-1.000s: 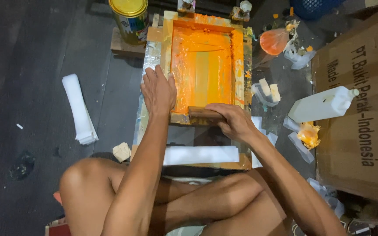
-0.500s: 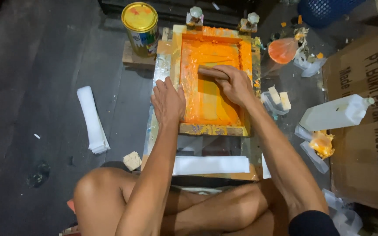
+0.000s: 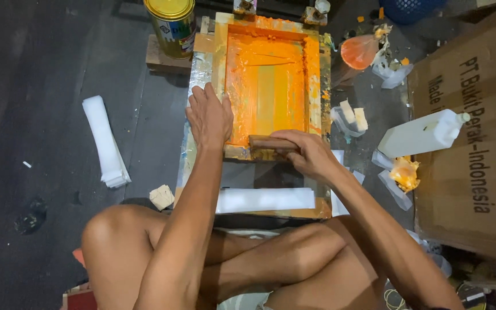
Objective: The person sits on the floor and uses a squeegee to spread orange ink across a screen printing frame. They then place a white sheet of paper under the frame, pull the squeegee across the screen to transfer the ink, and peel the printed paper off to reveal the result.
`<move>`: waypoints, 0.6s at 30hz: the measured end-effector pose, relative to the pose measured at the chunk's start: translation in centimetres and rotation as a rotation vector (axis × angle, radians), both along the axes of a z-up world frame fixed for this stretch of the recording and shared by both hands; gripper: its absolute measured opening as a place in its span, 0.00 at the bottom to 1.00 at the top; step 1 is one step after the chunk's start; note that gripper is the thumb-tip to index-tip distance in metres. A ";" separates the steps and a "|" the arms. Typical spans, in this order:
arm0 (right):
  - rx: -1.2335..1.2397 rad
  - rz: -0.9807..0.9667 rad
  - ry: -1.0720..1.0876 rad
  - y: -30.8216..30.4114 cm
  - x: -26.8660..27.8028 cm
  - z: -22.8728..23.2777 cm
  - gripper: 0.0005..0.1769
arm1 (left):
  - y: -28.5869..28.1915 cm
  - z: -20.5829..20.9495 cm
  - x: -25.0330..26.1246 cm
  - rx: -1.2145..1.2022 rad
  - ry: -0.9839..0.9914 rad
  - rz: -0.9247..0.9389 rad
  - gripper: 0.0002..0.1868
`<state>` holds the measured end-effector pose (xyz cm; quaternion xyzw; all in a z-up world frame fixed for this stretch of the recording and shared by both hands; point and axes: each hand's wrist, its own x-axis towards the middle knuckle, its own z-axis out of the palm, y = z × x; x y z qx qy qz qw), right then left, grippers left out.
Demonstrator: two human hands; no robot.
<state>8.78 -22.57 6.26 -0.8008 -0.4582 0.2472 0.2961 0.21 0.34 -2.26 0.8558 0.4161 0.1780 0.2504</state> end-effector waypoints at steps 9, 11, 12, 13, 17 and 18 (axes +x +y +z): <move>-0.042 -0.002 0.107 1.0 -1.3 3.3 0.21 | 0.0 -0.2 0.1 0.003 -0.005 -0.005 0.26; -0.054 0.000 0.108 1.3 -1.6 4.0 0.22 | 0.0 -0.3 0.1 0.001 0.009 -0.007 0.26; -0.064 0.002 0.104 1.5 -1.7 4.4 0.22 | 0.1 -0.2 0.1 0.001 0.018 -0.009 0.26; -0.064 0.006 0.105 1.8 -1.6 4.7 0.22 | 0.0 -0.1 -0.1 0.001 0.020 -0.005 0.26; -0.051 -0.008 0.089 4.1 -1.3 7.4 0.22 | 0.0 0.6 0.1 -0.032 0.008 -0.016 0.26; -0.009 -0.043 0.088 5.0 -1.3 8.4 0.21 | -0.1 0.7 0.0 -0.042 0.010 -0.016 0.26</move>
